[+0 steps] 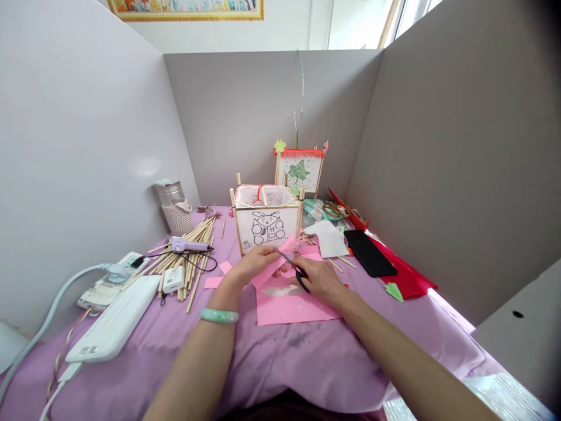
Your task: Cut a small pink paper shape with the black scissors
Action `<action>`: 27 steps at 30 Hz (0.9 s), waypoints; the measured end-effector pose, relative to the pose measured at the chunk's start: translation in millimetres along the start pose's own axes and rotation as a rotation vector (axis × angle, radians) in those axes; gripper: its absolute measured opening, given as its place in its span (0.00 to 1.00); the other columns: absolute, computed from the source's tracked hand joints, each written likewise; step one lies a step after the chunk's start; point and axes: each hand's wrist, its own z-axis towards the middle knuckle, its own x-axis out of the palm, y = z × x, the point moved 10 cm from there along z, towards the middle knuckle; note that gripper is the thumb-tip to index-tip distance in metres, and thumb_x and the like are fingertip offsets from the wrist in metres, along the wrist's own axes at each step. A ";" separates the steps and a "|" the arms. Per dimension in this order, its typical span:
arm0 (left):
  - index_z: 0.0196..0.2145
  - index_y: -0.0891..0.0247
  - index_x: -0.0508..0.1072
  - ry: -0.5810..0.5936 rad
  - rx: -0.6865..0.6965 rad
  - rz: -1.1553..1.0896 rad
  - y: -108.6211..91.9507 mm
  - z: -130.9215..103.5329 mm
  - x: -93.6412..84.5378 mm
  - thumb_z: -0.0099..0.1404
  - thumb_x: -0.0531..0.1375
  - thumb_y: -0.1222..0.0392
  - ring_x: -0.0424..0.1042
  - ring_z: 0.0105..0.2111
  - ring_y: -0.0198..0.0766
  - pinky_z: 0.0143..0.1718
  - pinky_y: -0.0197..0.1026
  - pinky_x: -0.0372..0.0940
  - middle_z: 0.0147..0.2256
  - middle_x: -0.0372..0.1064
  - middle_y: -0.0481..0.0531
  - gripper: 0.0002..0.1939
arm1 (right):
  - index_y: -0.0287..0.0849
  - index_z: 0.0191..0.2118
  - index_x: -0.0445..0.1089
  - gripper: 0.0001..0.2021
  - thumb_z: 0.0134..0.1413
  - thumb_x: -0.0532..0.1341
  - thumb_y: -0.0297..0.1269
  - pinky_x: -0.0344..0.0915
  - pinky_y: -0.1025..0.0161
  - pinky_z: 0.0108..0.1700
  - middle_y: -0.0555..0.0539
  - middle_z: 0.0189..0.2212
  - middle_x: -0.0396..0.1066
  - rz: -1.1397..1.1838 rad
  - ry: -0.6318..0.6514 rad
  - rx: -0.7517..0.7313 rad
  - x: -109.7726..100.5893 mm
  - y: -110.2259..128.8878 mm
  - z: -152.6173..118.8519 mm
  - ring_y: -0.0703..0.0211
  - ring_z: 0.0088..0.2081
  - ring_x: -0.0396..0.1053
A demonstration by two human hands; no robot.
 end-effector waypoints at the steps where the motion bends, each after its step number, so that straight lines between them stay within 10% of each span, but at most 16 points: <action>1: 0.30 0.67 0.70 0.001 0.002 -0.001 -0.4 0.0 0.3 0.60 0.57 0.54 0.70 0.25 0.35 0.30 0.38 0.65 0.30 0.73 0.54 0.12 | 0.43 0.39 0.68 0.15 0.53 0.59 0.49 0.52 0.68 0.29 0.50 0.29 0.71 0.001 -0.003 -0.004 -0.4 0.4 -0.1 0.63 0.28 0.66; 27: 0.32 0.69 0.72 -0.072 -0.033 -0.003 6.4 3.0 -10.5 0.59 0.56 0.57 0.69 0.25 0.34 0.29 0.37 0.65 0.33 0.73 0.57 0.11 | 0.44 0.40 0.68 0.18 0.49 0.60 0.53 0.50 0.68 0.28 0.51 0.28 0.70 0.043 -0.007 -0.019 -1.3 -0.3 -1.2 0.62 0.27 0.65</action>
